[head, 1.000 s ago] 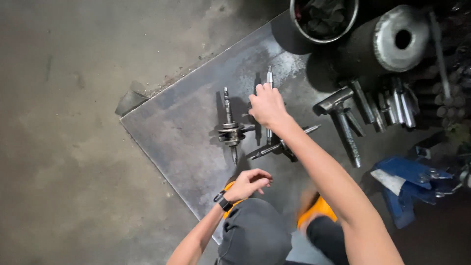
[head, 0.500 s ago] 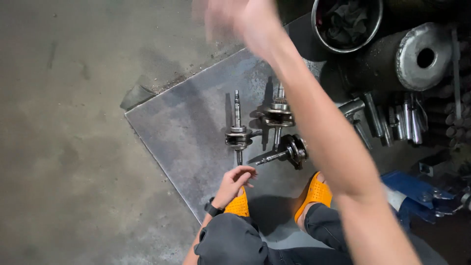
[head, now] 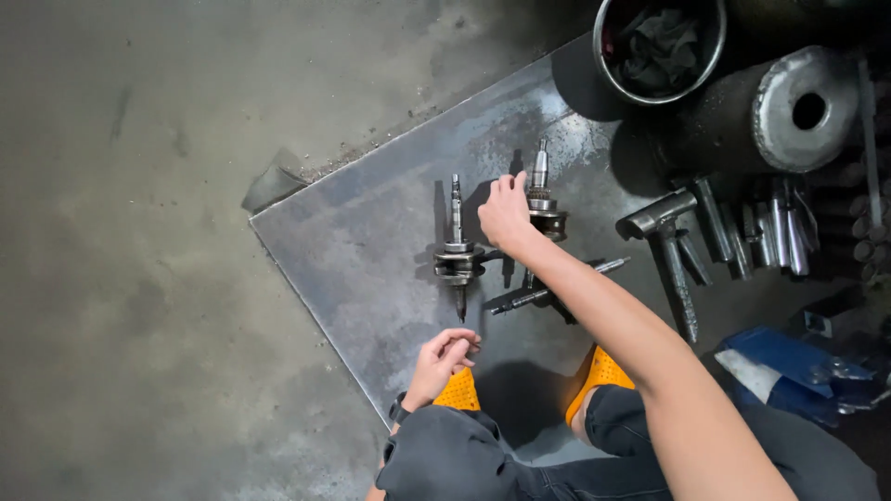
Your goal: Assembling and aligning motorcycle crankshaft components using a press and dial indicator
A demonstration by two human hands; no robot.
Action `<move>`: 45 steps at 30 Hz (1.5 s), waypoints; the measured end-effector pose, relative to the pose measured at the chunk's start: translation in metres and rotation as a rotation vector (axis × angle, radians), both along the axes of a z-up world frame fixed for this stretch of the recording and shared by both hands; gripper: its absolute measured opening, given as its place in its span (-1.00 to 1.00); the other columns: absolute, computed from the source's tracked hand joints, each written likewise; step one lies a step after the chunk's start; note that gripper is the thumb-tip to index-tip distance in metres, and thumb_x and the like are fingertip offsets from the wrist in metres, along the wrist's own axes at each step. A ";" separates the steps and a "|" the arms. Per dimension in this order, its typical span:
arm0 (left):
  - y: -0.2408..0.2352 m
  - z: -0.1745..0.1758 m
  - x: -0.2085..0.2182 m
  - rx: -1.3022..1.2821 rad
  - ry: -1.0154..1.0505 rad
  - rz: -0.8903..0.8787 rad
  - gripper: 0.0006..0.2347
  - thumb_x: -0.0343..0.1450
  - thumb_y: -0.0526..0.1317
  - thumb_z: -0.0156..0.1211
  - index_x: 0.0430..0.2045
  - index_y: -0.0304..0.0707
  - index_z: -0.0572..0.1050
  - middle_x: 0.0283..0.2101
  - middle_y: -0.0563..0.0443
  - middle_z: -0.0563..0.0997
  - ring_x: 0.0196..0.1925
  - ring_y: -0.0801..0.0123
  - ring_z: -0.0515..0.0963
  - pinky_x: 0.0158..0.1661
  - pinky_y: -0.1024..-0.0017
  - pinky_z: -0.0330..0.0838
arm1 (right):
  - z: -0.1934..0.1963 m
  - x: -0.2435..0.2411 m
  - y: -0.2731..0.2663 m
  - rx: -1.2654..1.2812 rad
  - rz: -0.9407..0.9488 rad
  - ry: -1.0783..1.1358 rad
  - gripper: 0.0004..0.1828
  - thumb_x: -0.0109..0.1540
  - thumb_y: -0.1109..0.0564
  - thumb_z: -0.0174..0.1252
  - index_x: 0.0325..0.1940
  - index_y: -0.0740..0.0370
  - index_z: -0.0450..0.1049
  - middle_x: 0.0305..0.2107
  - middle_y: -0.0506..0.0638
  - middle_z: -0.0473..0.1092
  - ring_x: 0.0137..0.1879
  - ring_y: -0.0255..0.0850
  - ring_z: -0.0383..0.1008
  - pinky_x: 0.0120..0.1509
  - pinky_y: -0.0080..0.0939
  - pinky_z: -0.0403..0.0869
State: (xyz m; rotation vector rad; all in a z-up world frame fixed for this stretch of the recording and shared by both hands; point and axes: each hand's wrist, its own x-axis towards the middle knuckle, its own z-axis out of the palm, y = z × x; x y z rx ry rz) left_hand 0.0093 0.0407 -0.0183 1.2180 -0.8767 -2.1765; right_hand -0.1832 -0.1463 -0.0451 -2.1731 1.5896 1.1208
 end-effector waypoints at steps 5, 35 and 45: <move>0.005 -0.003 0.006 0.015 0.005 0.090 -0.81 0.39 -0.32 -0.04 -0.21 -0.48 0.43 -0.24 -0.24 0.55 -0.27 0.31 0.58 -0.35 0.51 0.55 | 0.026 -0.027 0.010 -0.147 -0.006 -0.257 -0.70 0.00 -0.01 0.04 -0.32 0.19 0.51 -0.22 0.20 0.25 0.02 0.10 0.18 0.07 0.21 0.11; 0.033 0.040 0.000 0.135 -0.375 -0.031 -0.82 0.33 -0.29 -0.02 -0.35 -0.38 0.52 -0.28 -0.11 0.61 -0.24 0.30 0.58 -0.29 0.49 0.52 | 0.128 -0.154 0.073 0.001 -0.919 -0.261 -0.61 0.02 0.13 -0.18 -0.29 0.50 0.40 -0.30 0.38 0.39 -0.23 0.26 0.41 -0.25 0.04 0.43; -0.014 0.034 -0.030 0.147 -0.373 -0.068 -0.83 0.36 -0.33 -0.05 -0.30 -0.37 0.49 -0.26 -0.10 0.61 -0.27 0.36 0.59 -0.33 0.56 0.49 | 0.186 -0.164 0.029 0.049 -0.734 -0.483 -0.39 0.29 -0.18 -0.26 -0.80 0.12 0.14 -0.85 -0.22 0.02 -0.74 -0.42 -0.02 -0.70 -0.47 0.08</move>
